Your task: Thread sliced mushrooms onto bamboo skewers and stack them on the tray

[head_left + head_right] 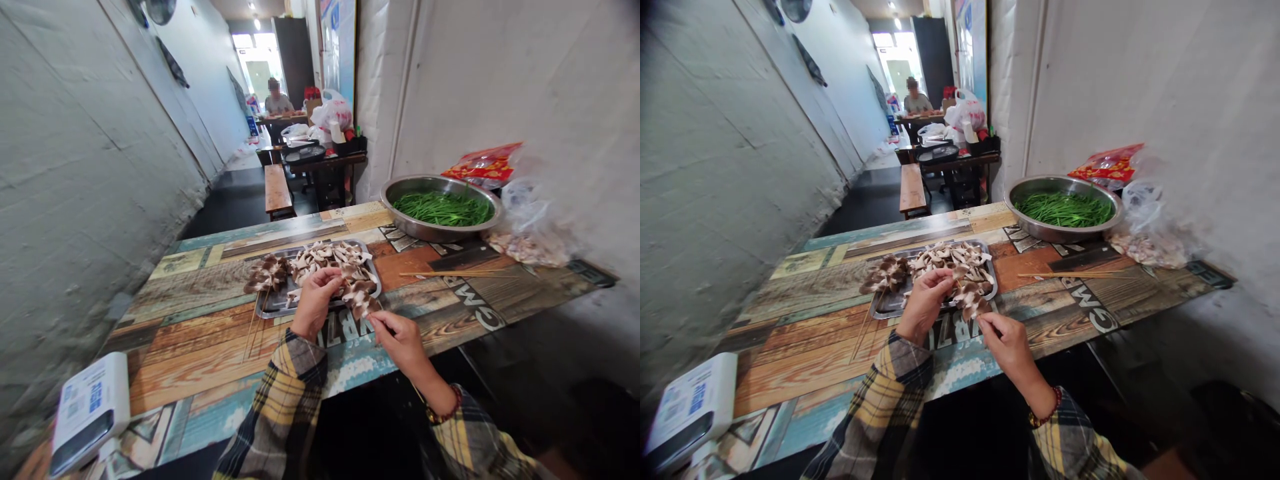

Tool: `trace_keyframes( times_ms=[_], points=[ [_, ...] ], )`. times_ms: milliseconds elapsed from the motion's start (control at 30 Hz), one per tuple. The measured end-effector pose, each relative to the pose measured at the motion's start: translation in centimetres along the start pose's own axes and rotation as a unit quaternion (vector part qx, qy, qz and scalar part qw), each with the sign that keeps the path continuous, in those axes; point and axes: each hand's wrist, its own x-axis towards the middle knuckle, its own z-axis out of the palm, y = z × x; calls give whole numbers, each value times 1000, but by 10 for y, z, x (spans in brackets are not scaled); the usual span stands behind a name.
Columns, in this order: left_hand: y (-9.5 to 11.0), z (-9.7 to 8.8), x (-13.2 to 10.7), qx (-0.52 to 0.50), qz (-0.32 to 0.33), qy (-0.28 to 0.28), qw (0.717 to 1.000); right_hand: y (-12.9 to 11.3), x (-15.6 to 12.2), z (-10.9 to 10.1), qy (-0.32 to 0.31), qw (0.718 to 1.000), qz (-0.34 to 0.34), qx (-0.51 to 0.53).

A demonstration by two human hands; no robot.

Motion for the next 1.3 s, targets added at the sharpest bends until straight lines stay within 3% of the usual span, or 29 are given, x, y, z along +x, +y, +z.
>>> trace_keyframes(
  times_ms=[1300],
  points=[
    [0, 1, -1, 86, 35, 8, 996, 0, -1, 1, 23, 1000, -4, -9]
  ],
)
